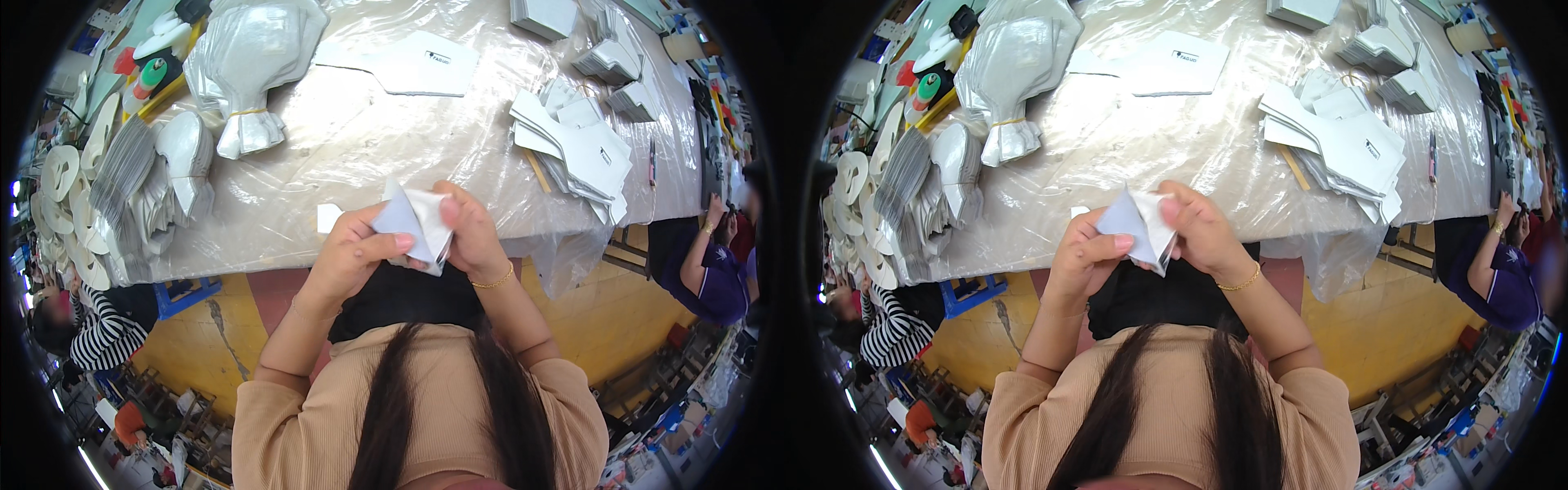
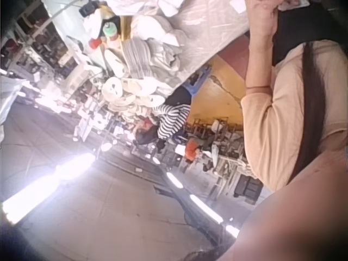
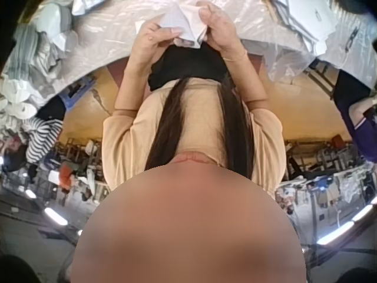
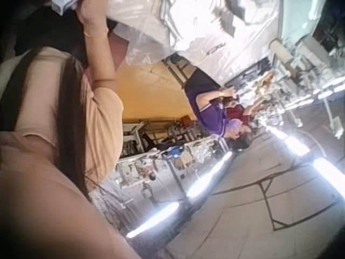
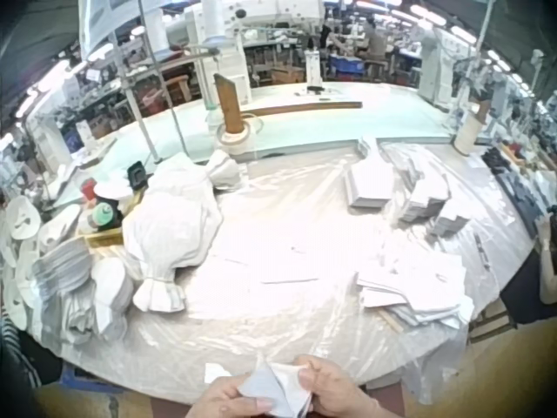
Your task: The person repeatedly picks up white paper pieces, folds them along pre-scored lines, and places them into a stack. The person handles each piece one at a time, aligning edges and pressing folds to create a neat pile.
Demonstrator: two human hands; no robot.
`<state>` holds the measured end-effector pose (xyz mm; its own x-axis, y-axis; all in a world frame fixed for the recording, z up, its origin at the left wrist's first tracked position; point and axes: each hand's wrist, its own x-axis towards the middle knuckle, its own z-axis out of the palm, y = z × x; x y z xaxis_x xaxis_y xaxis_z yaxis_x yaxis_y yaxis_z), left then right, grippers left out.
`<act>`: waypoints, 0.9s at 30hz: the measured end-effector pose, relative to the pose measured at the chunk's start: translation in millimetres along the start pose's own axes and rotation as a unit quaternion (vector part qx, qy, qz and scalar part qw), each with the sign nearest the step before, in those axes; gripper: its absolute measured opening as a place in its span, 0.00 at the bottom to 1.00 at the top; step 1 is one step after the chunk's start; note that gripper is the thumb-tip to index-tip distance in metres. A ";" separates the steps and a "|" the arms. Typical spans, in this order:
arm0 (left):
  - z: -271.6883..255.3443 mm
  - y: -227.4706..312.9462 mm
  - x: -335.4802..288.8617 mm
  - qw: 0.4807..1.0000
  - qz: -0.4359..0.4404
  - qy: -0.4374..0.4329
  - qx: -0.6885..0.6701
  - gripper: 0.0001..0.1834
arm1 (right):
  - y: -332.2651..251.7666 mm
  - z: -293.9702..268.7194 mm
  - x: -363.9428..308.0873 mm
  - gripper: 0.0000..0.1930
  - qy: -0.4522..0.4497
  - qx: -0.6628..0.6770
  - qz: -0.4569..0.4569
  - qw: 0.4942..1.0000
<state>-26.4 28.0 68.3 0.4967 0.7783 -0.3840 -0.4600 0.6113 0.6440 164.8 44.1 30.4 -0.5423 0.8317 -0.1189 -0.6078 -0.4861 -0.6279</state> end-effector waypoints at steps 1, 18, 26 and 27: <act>-2.6 -2.5 0.0 0.999 -0.001 0.016 -0.035 0.17 | 4.2 -1.2 5.3 0.15 0.027 0.052 -0.020 0.998; -40.9 14.7 -28.8 0.977 0.152 0.075 -0.128 0.26 | -41.1 -62.1 4.3 0.14 0.219 -0.039 -0.070 0.972; 19.3 53.4 -67.4 0.934 0.329 0.085 0.112 0.16 | -47.5 5.6 24.8 0.11 0.113 -0.091 -0.076 0.986; 21.2 63.6 -70.0 0.938 0.327 0.009 0.113 0.15 | -48.3 13.2 29.8 0.11 0.068 -0.121 -0.033 0.990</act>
<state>-74.8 9.3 150.2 0.1502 0.9798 0.1323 -0.4931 -0.0417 0.8690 170.4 88.8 67.3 -0.4137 0.8956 -0.1635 -0.4731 -0.3650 -0.8019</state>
